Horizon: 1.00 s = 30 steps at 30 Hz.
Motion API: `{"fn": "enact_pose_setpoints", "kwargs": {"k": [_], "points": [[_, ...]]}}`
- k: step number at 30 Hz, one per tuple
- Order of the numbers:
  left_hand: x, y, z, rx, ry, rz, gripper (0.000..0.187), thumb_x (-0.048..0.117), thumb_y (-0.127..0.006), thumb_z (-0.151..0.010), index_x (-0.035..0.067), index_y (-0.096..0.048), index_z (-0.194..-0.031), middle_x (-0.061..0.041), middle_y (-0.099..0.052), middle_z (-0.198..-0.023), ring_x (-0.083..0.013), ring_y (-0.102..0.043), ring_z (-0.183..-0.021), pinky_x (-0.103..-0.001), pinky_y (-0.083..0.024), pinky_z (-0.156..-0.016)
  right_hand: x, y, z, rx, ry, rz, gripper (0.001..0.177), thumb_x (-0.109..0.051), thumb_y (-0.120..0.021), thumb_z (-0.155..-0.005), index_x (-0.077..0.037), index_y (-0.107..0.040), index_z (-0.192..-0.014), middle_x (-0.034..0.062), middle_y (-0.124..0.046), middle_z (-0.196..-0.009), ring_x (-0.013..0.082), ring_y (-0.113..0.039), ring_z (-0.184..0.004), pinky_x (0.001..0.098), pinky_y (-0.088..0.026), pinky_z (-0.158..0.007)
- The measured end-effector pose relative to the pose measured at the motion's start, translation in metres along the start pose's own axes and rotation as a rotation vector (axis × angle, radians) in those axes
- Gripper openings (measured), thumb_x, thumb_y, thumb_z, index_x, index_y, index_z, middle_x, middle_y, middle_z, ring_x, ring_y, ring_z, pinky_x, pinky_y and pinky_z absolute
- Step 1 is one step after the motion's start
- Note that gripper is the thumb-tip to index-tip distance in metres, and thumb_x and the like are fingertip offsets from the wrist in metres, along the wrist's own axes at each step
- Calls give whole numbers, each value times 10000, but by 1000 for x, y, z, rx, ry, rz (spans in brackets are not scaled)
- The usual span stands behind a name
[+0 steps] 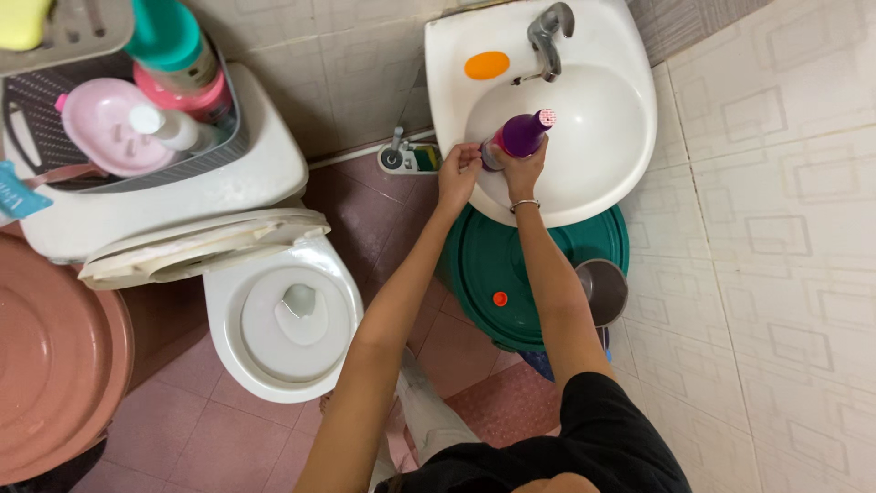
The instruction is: The person cleans a toilet by applying purple cleaning liquid to the seat and inside the bowl, scrubbing with a sponge and a toilet brush, and rinsing with water from a metal pot. The person scrubs the seat, lid, and bowl, then flushes the toilet.
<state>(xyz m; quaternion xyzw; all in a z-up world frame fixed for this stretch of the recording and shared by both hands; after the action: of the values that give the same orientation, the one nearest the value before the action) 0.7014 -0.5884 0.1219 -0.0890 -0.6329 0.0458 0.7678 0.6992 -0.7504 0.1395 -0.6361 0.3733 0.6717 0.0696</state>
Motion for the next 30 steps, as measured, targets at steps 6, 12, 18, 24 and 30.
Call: {"fn": "enact_pose_setpoints", "kwargs": {"k": [6, 12, 18, 24, 30], "points": [[-14, -9, -20, -13, -31, -3, 281, 6, -654, -900, 20, -665, -1180, -100, -719, -1098, -203, -674, -1013, -329, -541, -936, 9, 12, -6, 21, -86, -77, 894, -223, -995, -627, -46, -490, -1343, 106, -643, -1231, 246, -651, -1123, 371, -560, -977], [-20, -14, -28, -2, -28, -132, 276, 14, -667, -900, 23, -672, -1176, -106, -715, -1095, -206, -685, -1017, -327, -548, -929, 32, 17, -11, -27, -148, -295, 816, -104, -944, -721, -12, -459, -1371, 124, -617, -1277, 248, -643, -1167, 371, -561, -1015], [-13, -31, -21, -25, -138, -37, 292, -15, -661, -898, 18, -661, -1188, -101, -718, -1079, -197, -688, -1018, -313, -558, -929, 12, 39, 20, 74, -160, -290, 851, -40, -810, -860, -40, -289, -1532, 134, -430, -1434, 245, -454, -1325, 380, -455, -1081], [-12, 32, 37, 95, -75, 184, 230, 34, -634, -992, 31, -649, -1221, -65, -703, -1153, -150, -666, -1077, -298, -554, -932, -18, 6, 199, 75, 315, -217, 151, -19, -666, -1011, -15, -617, -1153, 73, -633, -1109, 185, -629, -1005, 313, -526, -919], [-98, 167, 26, 528, 78, -4, 278, 35, -608, -953, 64, -651, -1227, -78, -713, -1166, -176, -670, -1100, -302, -540, -964, 53, -185, 162, -52, -40, -336, 179, -50, -642, -980, -8, -619, -1152, 61, -596, -991, 163, -572, -898, 297, -500, -839]]}}
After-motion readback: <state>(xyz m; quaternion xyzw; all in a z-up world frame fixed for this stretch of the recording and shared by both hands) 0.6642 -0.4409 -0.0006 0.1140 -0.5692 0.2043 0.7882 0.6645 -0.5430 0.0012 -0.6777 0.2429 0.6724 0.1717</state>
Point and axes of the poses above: each hand's wrist, its own z-axis away from the middle knuckle, its own y-axis out of the back of the hand, x = y × z, the point moved 3 cm from there along -z, towards the middle knuckle
